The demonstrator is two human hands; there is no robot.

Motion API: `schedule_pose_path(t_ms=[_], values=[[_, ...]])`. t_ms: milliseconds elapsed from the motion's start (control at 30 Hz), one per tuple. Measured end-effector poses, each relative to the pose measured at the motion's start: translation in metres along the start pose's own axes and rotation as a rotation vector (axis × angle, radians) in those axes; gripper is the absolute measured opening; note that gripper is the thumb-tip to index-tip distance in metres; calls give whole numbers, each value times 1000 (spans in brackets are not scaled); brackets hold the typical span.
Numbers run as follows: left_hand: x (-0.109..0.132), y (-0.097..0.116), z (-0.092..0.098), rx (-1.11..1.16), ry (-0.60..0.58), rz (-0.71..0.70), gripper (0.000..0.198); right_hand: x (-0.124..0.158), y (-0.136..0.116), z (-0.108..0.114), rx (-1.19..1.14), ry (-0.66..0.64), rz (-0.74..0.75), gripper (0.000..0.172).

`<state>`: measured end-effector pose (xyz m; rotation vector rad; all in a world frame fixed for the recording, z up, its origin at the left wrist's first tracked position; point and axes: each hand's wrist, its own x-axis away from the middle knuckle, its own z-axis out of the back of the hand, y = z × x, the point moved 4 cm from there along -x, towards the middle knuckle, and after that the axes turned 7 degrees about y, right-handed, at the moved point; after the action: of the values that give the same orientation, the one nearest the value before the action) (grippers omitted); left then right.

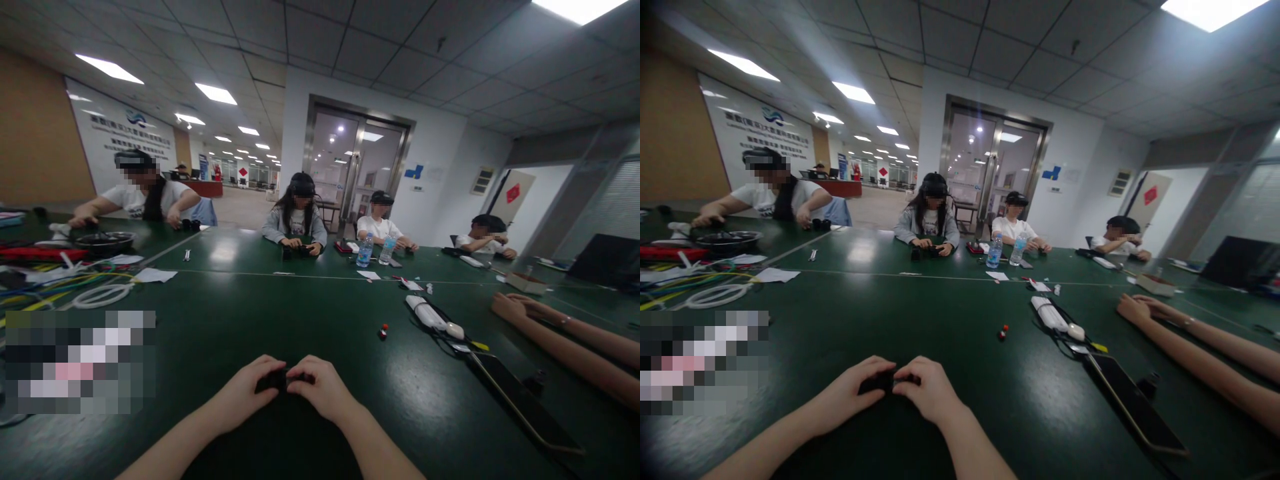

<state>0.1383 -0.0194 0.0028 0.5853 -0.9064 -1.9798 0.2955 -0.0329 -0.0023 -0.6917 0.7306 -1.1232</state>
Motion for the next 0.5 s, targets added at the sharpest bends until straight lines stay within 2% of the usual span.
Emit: schedule_pose_path(t_ms=[300, 500], values=[[-2, -7, -2, 5, 3, -17, 41, 1, -2, 1, -12, -8, -27, 18], [-3, -4, -3, -12, 4, -17, 38, -2, 4, -3, -8, 18, -16, 20]])
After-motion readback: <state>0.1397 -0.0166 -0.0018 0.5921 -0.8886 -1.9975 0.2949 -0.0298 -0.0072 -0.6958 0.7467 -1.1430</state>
